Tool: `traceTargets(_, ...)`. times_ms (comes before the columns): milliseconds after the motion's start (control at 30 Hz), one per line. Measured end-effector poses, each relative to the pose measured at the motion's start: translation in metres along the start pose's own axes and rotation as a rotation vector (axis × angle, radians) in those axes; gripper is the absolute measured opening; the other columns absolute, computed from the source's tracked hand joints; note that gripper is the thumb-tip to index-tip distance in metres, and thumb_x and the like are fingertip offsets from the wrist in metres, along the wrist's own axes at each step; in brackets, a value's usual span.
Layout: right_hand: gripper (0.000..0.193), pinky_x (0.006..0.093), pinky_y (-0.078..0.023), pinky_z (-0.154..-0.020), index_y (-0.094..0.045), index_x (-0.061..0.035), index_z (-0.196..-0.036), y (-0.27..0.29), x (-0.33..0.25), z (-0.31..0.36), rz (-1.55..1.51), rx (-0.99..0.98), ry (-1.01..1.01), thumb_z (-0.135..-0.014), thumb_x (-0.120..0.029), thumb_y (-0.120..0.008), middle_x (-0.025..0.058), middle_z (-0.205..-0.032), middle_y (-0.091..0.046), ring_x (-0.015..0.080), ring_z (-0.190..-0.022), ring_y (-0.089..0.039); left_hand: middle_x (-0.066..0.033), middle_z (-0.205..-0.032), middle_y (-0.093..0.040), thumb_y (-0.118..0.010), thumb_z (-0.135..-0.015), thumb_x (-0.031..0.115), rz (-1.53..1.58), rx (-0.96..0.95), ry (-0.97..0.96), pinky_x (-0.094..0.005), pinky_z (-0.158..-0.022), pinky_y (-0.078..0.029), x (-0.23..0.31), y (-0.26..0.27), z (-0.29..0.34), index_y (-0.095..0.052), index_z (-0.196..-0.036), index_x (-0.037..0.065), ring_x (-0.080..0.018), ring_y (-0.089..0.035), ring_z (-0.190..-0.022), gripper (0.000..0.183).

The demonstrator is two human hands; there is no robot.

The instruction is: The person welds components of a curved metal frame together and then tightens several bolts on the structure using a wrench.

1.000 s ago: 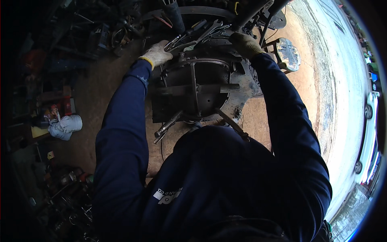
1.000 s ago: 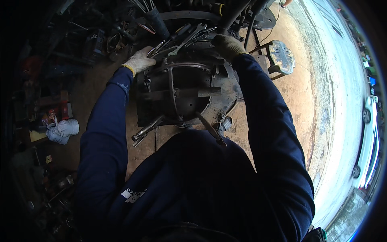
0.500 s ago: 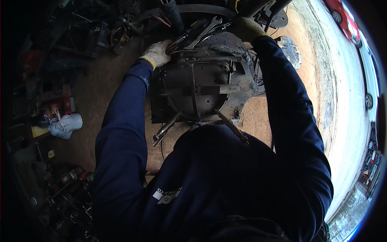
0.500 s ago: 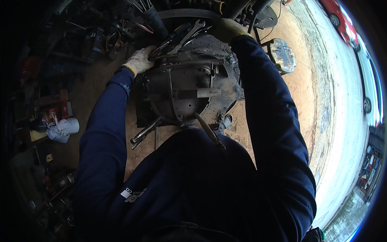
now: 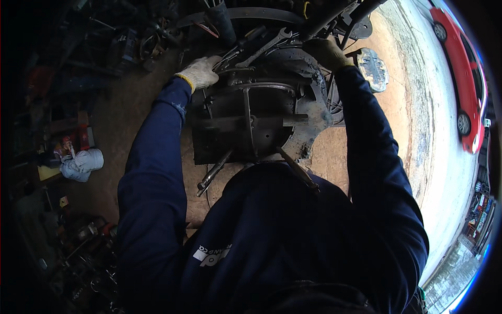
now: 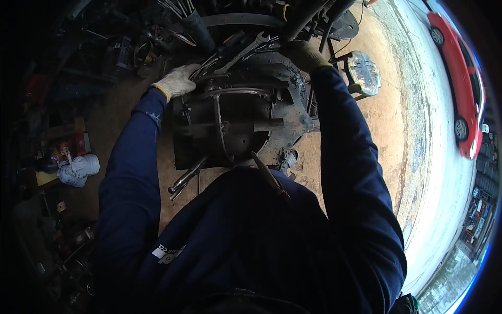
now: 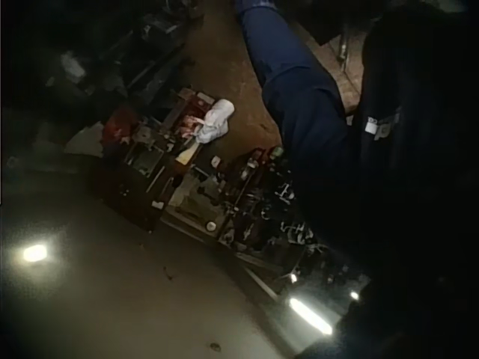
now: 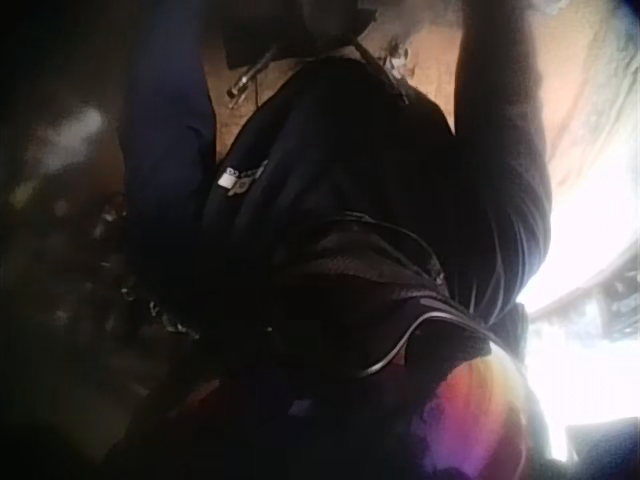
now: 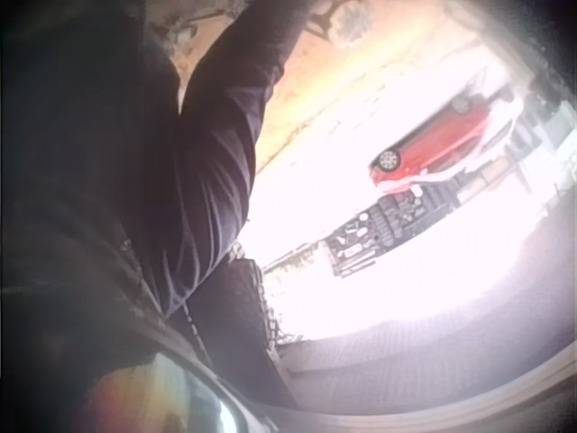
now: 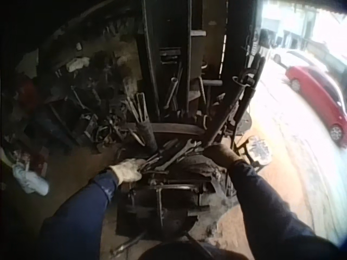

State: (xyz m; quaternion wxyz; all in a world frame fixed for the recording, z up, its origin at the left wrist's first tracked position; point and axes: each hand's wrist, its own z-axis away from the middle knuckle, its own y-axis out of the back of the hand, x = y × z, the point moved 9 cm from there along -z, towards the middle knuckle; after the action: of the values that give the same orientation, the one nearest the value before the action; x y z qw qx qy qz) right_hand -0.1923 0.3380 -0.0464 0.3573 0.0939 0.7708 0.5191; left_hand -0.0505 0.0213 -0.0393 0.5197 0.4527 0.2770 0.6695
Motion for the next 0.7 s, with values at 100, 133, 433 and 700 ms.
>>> traceTargets(100,0.024,0.0364,-0.056,-0.089,-0.074,-0.0114,-0.113,-0.016,-0.009,0.017,-0.011,0.087,-0.024,-0.097,-0.025,-0.061,0.0120,-0.110,-0.074,0.0289,-0.104,-0.070,-0.0212,-0.139,-0.058,-0.056,-0.080,0.013,-0.003,0.061,0.005,-0.0430,-0.113,-0.042,0.001,0.002,0.004,-0.054,-0.143,0.009,-0.0379,-0.052,-0.132,0.063)
traceTargets(133,0.024,0.0365,-0.056,-0.090,-0.074,-0.0116,-0.113,-0.016,-0.011,0.022,0.018,0.111,-0.013,-0.097,-0.024,-0.061,0.0121,-0.111,-0.073,0.0293,-0.104,-0.070,-0.0206,-0.140,-0.058,-0.056,-0.081,0.013,-0.006,0.093,-0.004,-0.0431,-0.113,-0.042,0.007,0.006,0.004,-0.055,-0.142,0.010,-0.0374,-0.052,-0.132,0.061)
traceTargets(433,0.026,0.0376,-0.055,-0.091,-0.072,-0.0110,-0.114,-0.018,-0.035,0.012,-0.079,0.068,-0.112,-0.092,-0.019,-0.061,0.0111,-0.115,-0.071,0.0300,-0.107,-0.068,-0.0190,-0.122,-0.069,-0.060,-0.088,0.026,-0.006,0.156,-0.101,-0.0416,-0.103,-0.049,0.069,0.032,-0.042,-0.067,-0.126,0.008,-0.0356,-0.064,-0.117,0.042)
traceTargets(700,0.022,0.0434,-0.056,-0.082,-0.071,-0.0107,-0.104,-0.016,-0.051,0.010,-0.041,0.049,-0.145,-0.092,-0.026,-0.062,0.0133,-0.102,-0.071,0.0355,-0.096,-0.069,-0.0221,-0.126,-0.067,-0.063,-0.088,0.044,0.077,0.085,0.025,-0.0421,-0.106,-0.047,0.058,-0.010,-0.088,-0.064,-0.132,0.005,-0.0357,-0.062,-0.123,0.059)
